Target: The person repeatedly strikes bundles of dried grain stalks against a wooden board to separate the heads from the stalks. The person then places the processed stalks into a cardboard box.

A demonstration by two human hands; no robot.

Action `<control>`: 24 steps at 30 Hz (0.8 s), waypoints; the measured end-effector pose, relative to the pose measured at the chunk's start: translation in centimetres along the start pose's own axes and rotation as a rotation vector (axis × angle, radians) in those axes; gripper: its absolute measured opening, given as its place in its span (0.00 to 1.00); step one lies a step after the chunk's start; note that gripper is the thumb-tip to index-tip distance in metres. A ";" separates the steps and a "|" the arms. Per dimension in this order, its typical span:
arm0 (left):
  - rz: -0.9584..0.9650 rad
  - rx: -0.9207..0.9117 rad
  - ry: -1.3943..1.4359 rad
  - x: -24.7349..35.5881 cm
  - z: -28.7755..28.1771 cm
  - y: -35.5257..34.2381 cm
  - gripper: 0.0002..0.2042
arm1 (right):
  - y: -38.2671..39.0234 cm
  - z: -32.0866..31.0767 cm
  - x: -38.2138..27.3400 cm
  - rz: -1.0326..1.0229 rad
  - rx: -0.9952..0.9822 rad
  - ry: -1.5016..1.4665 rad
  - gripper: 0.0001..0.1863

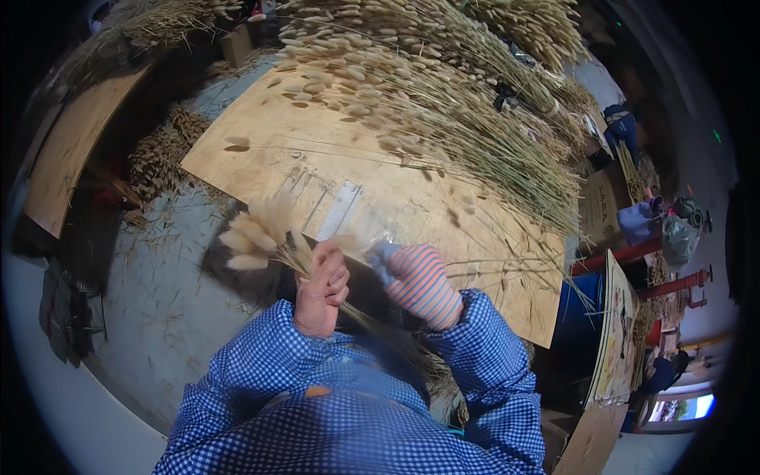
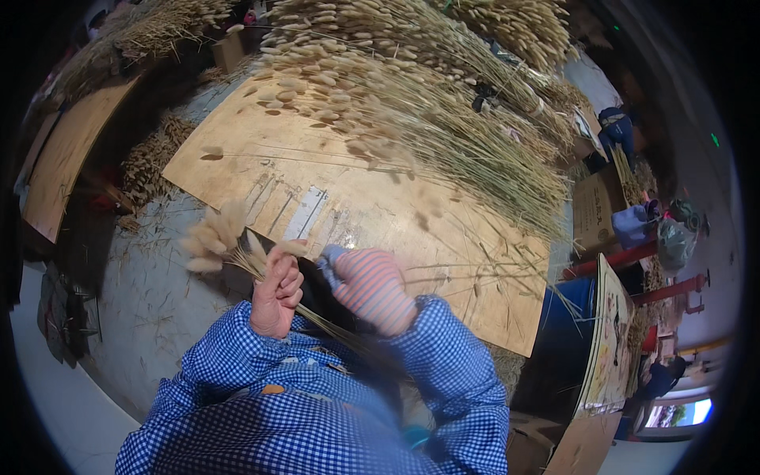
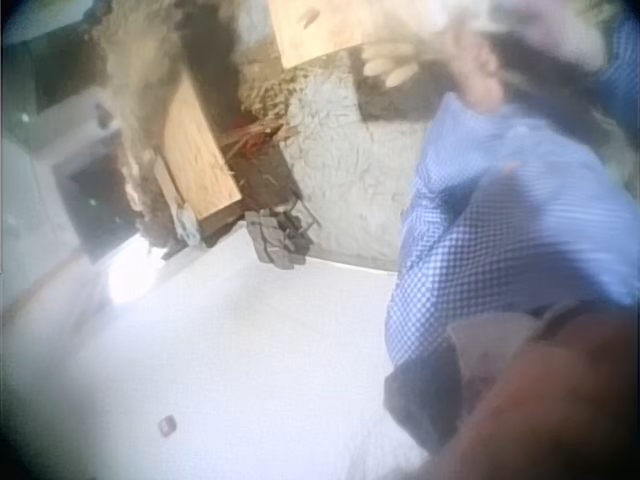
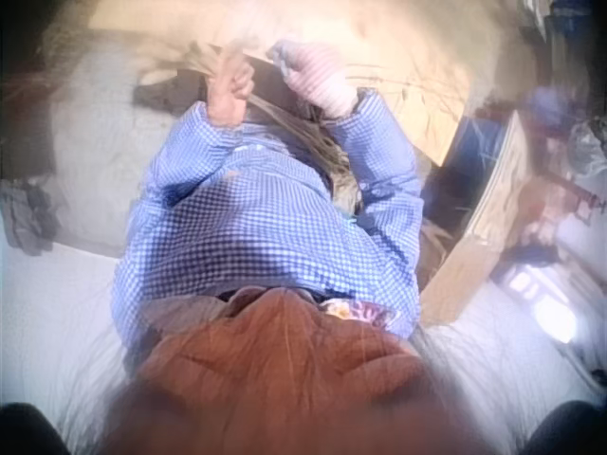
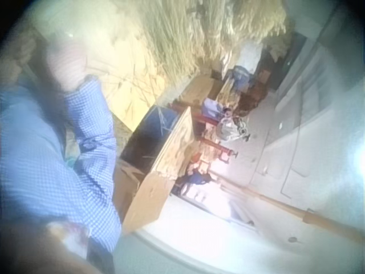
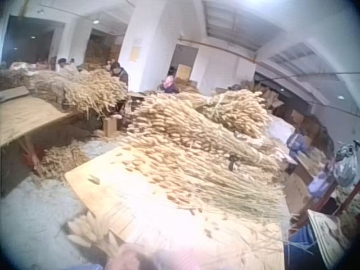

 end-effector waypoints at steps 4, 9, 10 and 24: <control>0.018 0.071 0.009 -0.4 -0.7 0.2 0.06 | -0.3 2.2 -1.0 0.001 -0.085 -0.035 0.08; 0.004 -0.066 0.028 -0.4 0.3 -0.1 0.12 | 0.7 3.4 0.0 -0.015 -0.157 -0.079 0.10; -0.021 -0.067 0.055 -0.6 0.3 0.0 0.14 | 1.1 2.8 0.5 0.000 -0.107 -0.129 0.11; -0.006 -0.121 0.077 0.4 0.5 0.7 0.26 | 5.1 -1.3 7.6 0.141 0.136 -0.298 0.10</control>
Point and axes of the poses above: each hand's wrist, its own y-axis away from the middle knuckle, its own z-axis out of the palm, x = y × z, the point moved 9 cm from there along -y, towards the middle knuckle, and after that the axes turned 1 degree about -x, right-handed, at the moved point
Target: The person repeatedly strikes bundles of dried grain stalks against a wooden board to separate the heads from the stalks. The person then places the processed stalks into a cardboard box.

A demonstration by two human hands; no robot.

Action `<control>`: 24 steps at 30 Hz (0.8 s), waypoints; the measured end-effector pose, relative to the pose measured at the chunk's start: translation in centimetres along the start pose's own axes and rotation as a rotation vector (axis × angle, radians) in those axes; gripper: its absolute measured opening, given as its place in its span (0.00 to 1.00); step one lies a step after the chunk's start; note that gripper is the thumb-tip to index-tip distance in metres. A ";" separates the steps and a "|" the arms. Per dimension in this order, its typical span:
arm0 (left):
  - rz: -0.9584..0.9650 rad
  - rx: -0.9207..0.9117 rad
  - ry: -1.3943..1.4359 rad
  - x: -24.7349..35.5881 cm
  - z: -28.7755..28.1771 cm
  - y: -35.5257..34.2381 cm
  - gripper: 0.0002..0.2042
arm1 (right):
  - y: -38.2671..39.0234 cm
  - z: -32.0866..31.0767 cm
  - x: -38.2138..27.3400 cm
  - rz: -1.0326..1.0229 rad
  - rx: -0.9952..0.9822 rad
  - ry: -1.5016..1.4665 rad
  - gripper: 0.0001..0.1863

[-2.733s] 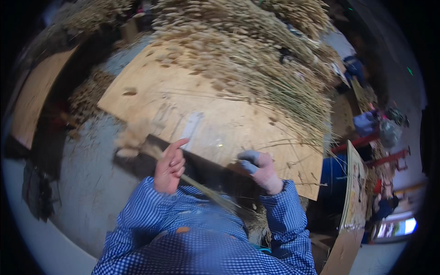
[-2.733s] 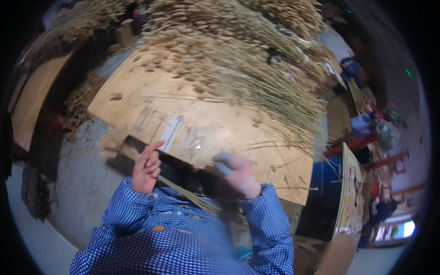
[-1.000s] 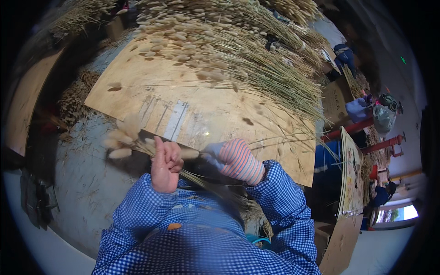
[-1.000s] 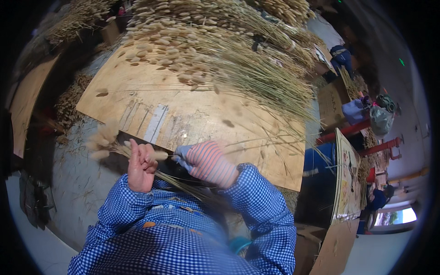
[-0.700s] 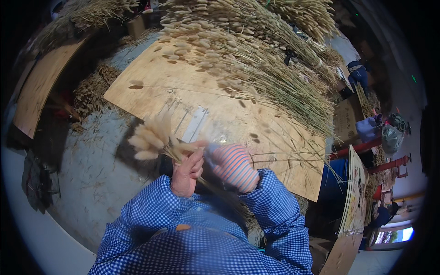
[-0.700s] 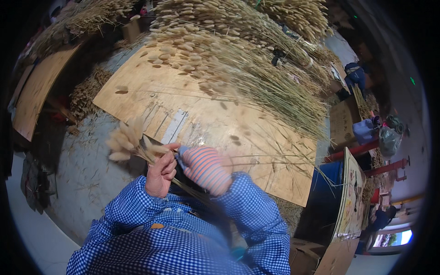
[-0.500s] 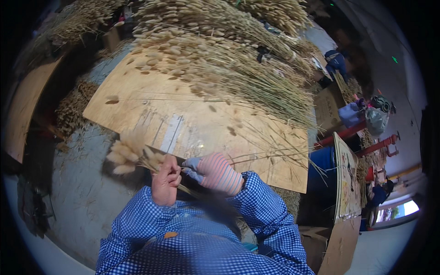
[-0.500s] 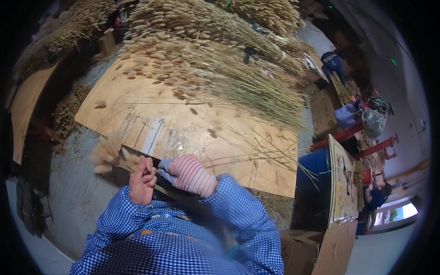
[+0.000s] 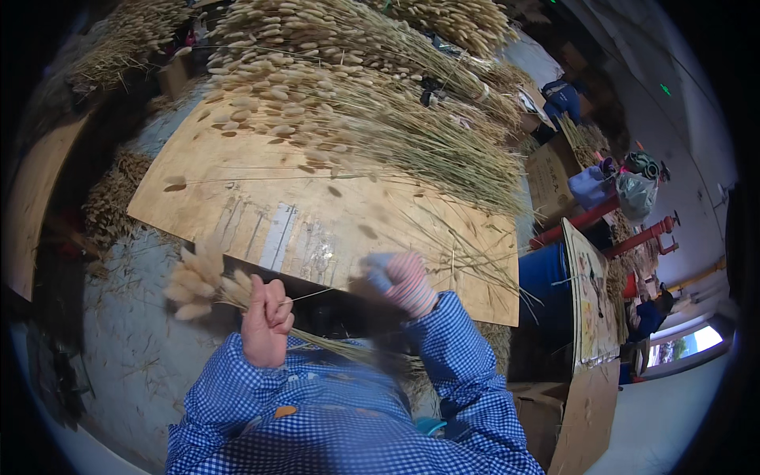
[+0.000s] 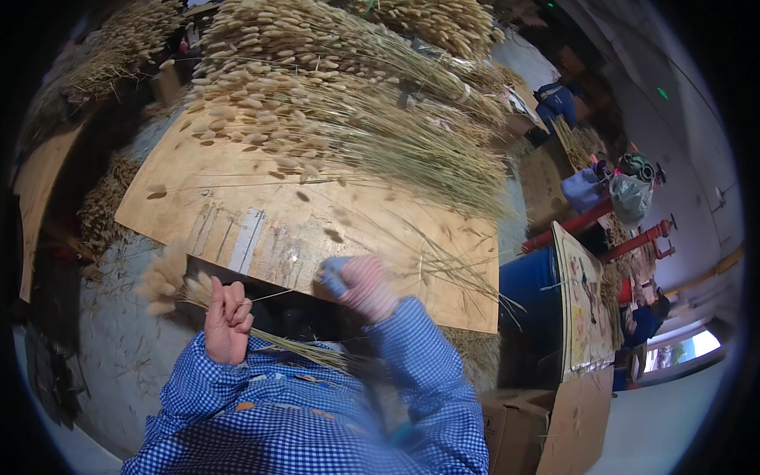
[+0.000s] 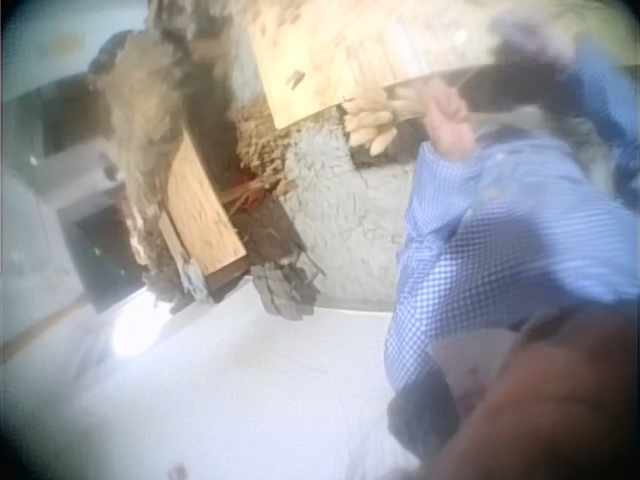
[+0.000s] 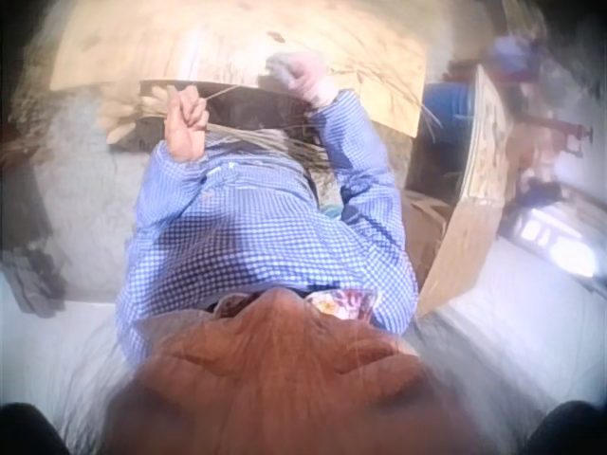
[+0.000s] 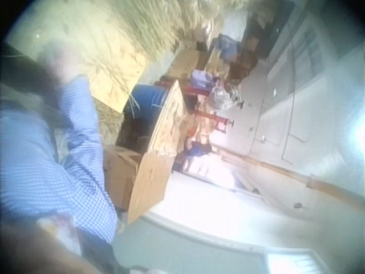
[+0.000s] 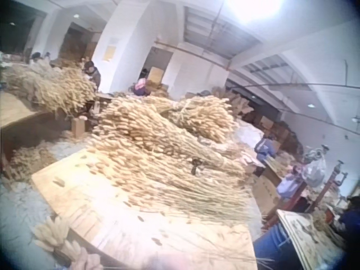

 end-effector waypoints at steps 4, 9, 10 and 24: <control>0.100 0.075 0.013 2.0 -1.9 0.7 0.26 | 1.9 -4.9 7.4 0.145 0.271 -0.070 0.11; 0.232 0.193 0.048 6.5 -6.4 1.9 0.24 | 2.4 -9.2 14.9 0.210 0.269 0.263 0.13; 0.249 0.226 0.034 7.4 -7.5 2.3 0.24 | 2.6 -9.6 16.5 0.260 0.258 0.294 0.13; 0.398 0.371 0.271 15.1 -21.8 4.7 0.18 | 5.4 -13.8 21.9 0.459 0.211 0.382 0.16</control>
Point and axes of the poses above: each hand's wrist, its own y-axis away from the middle knuckle, its own z-axis out of the palm, x = y × z, the point moved 9 cm from there along -y, towards the middle knuckle, and after that the axes turned 1 degree about -x, right-handed, at the moved point
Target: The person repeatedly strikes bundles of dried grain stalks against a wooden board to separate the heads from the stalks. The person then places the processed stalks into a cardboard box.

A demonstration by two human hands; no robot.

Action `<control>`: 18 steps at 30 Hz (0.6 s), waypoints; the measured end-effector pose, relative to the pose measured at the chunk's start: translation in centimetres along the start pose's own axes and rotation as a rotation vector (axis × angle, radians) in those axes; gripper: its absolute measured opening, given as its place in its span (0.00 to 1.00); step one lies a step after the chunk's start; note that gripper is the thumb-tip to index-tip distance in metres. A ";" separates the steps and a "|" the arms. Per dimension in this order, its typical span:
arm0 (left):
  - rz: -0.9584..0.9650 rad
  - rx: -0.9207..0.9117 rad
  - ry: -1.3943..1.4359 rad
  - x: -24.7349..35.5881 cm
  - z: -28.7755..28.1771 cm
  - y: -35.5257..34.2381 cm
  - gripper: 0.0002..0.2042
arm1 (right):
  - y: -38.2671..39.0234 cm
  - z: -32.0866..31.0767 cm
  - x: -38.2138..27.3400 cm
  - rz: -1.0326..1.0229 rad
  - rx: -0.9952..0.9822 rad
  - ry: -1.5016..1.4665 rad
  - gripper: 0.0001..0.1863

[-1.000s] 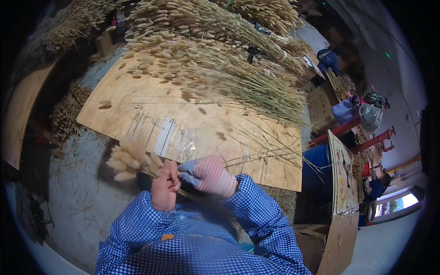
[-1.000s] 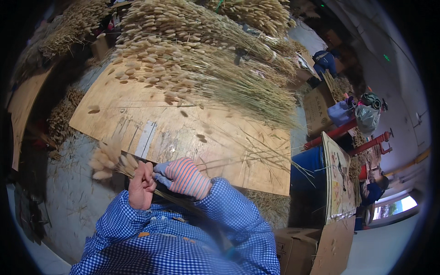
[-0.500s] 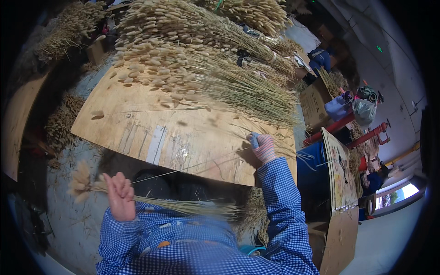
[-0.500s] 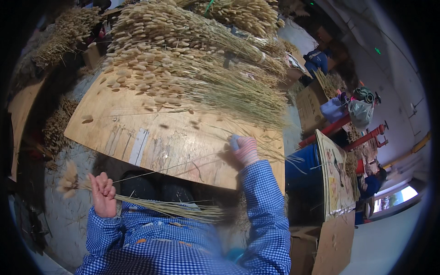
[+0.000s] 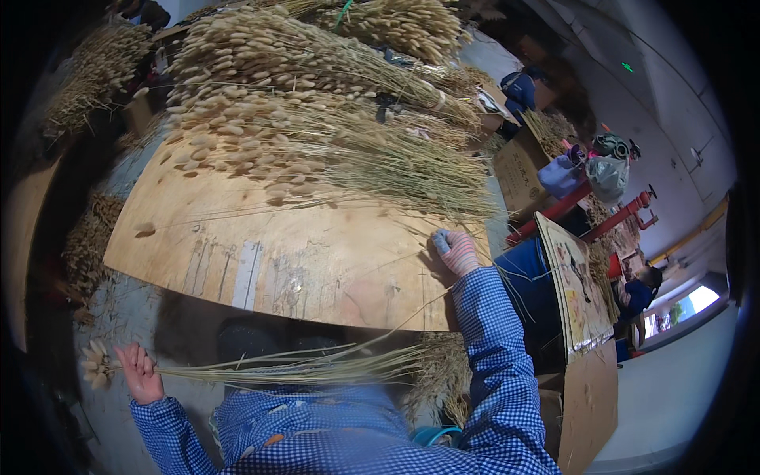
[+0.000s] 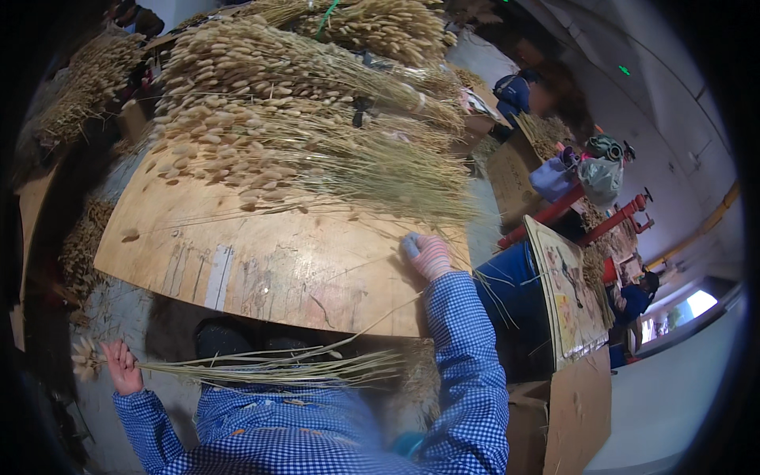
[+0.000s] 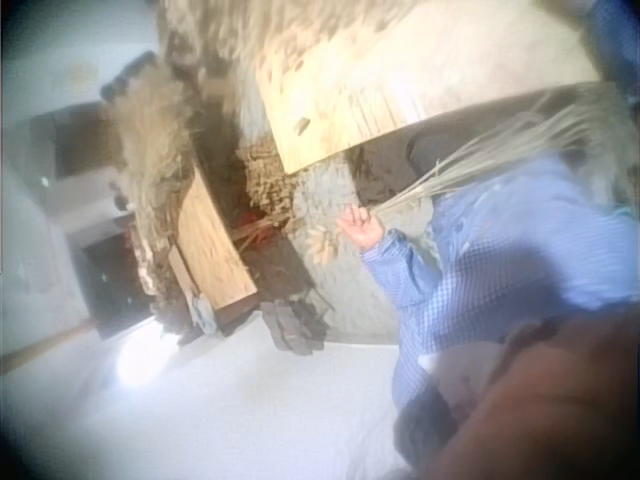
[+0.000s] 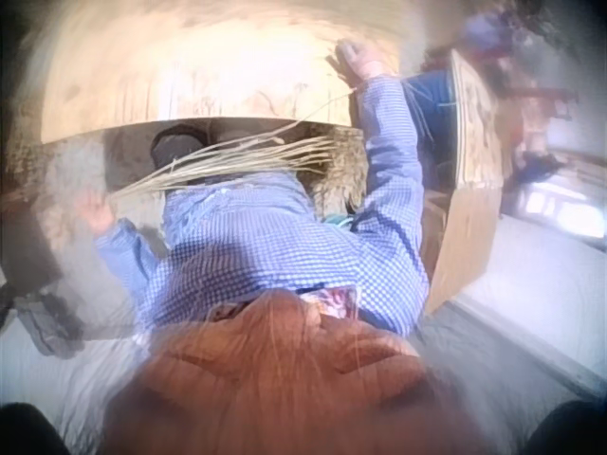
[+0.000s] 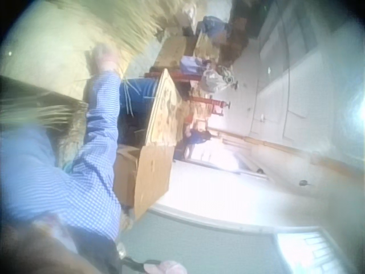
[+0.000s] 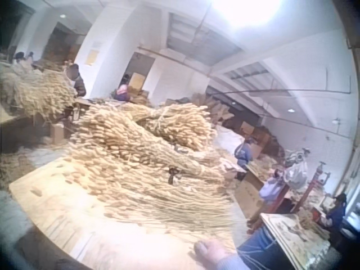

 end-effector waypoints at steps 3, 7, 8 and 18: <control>-0.064 -0.007 0.057 -1.4 0.0 -0.9 0.19 | 0.0 -0.9 -1.2 0.000 0.073 -0.552 0.24; -0.239 -0.014 0.074 -7.3 4.1 -0.9 0.19 | -0.6 -2.6 -3.6 0.074 -0.006 -0.872 0.26; -0.291 -0.001 0.106 -9.2 5.4 -0.7 0.19 | -0.6 -2.9 -4.8 0.069 -0.071 -0.821 0.25; -0.389 -0.190 -0.308 -20.7 14.0 4.7 0.24 | -0.1 -2.5 -14.5 -0.093 -0.091 -0.348 0.13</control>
Point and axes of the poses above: each hand's wrist, its own y-axis away from the middle knuckle, its own z-axis out of the palm, x = y × z, the point moved 9 cm from there along -y, towards the middle knuckle, and after that the axes turned 1 degree about -x, right-handed, at the moved point
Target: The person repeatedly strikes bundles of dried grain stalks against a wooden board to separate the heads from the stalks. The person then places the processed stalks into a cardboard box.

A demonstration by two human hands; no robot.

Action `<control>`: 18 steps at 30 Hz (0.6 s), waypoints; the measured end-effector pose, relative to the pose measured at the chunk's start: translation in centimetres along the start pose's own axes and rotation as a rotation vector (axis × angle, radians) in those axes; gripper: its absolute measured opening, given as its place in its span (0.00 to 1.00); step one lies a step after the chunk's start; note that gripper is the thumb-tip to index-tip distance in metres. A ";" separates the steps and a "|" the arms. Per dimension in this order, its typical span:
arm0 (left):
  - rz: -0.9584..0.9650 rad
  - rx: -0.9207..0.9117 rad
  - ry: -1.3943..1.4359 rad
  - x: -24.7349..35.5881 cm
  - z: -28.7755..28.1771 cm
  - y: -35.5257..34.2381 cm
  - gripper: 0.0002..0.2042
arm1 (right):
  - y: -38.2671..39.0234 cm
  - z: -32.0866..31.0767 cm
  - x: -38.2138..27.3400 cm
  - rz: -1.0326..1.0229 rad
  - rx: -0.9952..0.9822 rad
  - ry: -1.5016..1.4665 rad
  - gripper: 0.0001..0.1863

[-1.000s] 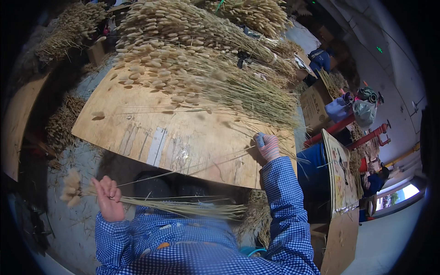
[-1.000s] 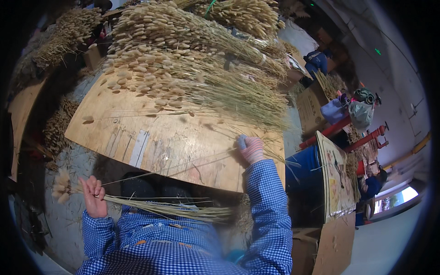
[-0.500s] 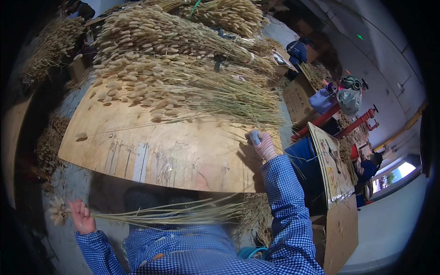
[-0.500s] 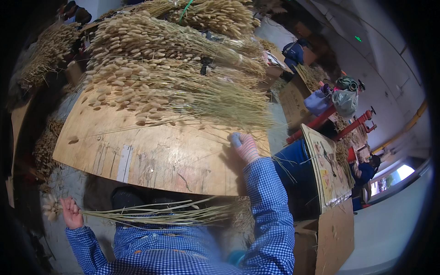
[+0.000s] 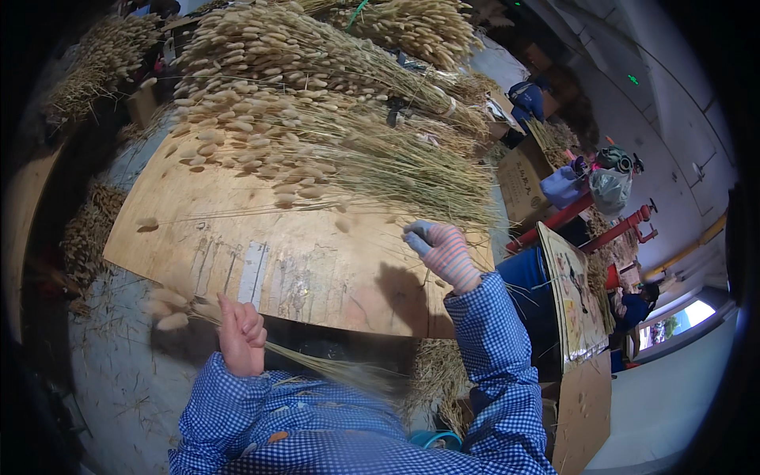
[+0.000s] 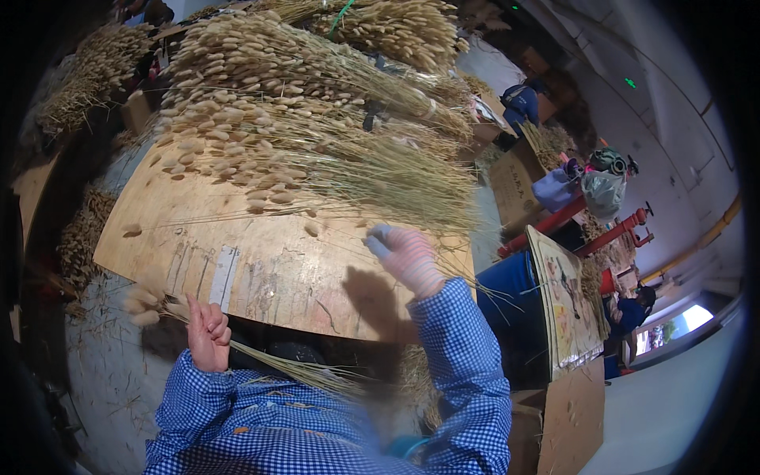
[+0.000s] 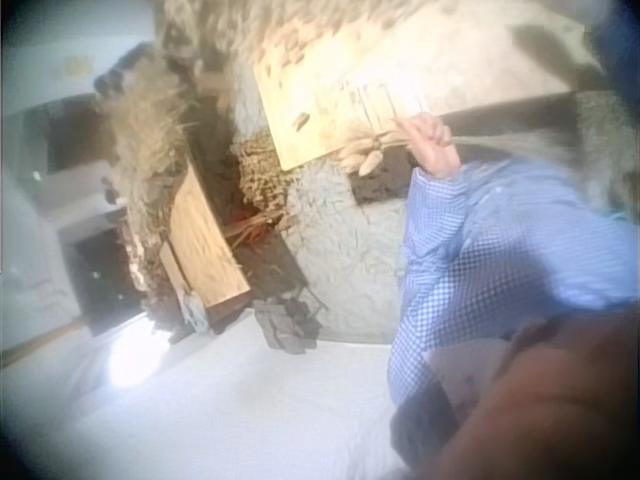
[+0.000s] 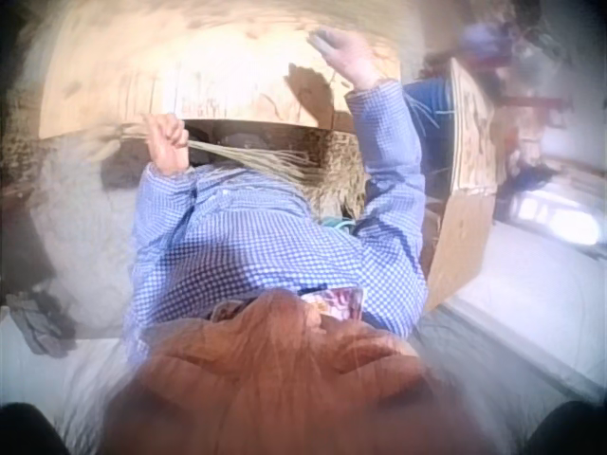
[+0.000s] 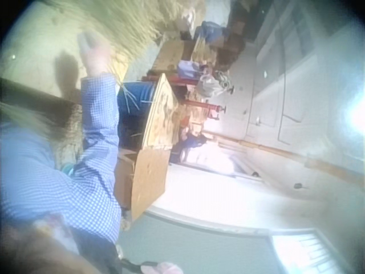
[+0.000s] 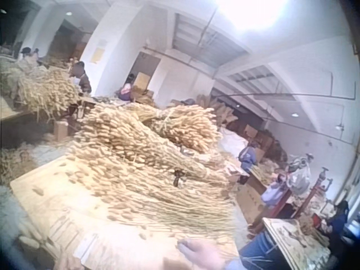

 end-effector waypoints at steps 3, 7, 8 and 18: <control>-0.001 -0.010 -0.024 -0.1 0.8 0.4 0.25 | -2.1 2.0 -1.2 -0.106 0.007 0.186 0.12; -0.013 0.007 -0.036 -0.3 0.8 0.7 0.24 | -4.1 5.2 -1.2 -0.132 -0.059 0.534 0.13; -0.013 0.004 -0.039 -0.4 0.9 0.8 0.25 | -4.3 5.9 -0.8 -0.124 -0.076 0.680 0.12; -0.068 0.047 -0.033 -2.8 2.7 0.1 0.08 | 2.0 8.1 -4.5 -0.163 0.027 -0.223 0.08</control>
Point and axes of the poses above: each hand's wrist, its own y-axis away from the middle knuckle, its own z-axis out of the palm, x = y × z, the point moved 9 cm from there along -y, towards the middle knuckle, and after that the axes turned 1 degree about -x, right-handed, at the moved point
